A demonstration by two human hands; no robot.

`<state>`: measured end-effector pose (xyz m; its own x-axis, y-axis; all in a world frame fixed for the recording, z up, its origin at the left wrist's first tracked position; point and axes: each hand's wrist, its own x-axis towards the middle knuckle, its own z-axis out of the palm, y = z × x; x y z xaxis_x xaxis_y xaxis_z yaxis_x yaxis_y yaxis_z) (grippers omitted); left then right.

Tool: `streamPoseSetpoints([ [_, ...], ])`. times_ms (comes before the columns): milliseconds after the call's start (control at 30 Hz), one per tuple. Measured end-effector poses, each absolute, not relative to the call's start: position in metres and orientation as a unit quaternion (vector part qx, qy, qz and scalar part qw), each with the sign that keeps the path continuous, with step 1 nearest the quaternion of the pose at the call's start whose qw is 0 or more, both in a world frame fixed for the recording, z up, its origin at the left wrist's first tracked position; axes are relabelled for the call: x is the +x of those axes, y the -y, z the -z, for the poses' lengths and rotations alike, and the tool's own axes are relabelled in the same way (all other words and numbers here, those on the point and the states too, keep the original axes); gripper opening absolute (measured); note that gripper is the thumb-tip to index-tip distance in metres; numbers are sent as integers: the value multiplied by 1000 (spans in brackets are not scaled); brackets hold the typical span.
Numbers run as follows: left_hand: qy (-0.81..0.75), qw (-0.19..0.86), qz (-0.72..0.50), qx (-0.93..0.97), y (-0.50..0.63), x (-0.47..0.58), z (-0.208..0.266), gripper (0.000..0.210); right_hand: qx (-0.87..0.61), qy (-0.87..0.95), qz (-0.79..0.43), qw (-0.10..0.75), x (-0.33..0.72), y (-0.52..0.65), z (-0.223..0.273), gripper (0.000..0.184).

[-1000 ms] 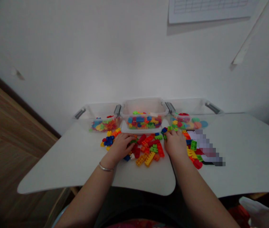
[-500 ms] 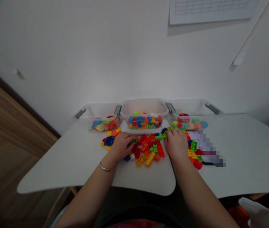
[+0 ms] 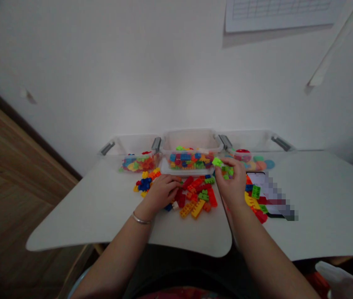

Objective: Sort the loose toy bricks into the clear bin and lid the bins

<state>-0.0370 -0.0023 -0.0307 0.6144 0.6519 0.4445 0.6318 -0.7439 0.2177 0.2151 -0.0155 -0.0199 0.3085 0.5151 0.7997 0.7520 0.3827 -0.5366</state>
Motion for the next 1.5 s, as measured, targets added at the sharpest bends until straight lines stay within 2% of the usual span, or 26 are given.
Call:
streamPoseSetpoints([
  [133,-353,20,-261,899,2,-37,32,19,-558,569,136,588,210,0,1,23],
  [300,-355,18,-257,899,3,-37,29,20,-558,560,104,604,197,-37,-15,26],
  [533,-364,13,-244,899,4,-37,29,21,-649,597,101,460,182,-60,-18,26],
  [700,-356,11,-246,902,3,-37,30,19,-629,653,94,410,189,-55,-17,31],
  [800,-356,13,-240,903,3,-37,30,19,-596,682,74,417,196,-49,-20,28],
  [900,-357,15,-238,903,2,-37,30,20,-576,671,65,462,204,-38,-22,26],
  [1067,-352,17,-239,905,2,-37,31,20,-623,589,114,501,217,-14,-9,26],
  [1133,-350,19,-238,906,2,-36,32,19,-672,559,128,468,222,-6,2,26],
  [1333,-345,25,-244,906,0,-37,33,19,-743,610,119,249,232,5,34,31],
  [1500,-345,34,-246,905,1,-37,32,19,-748,622,117,200,231,5,42,39],
])
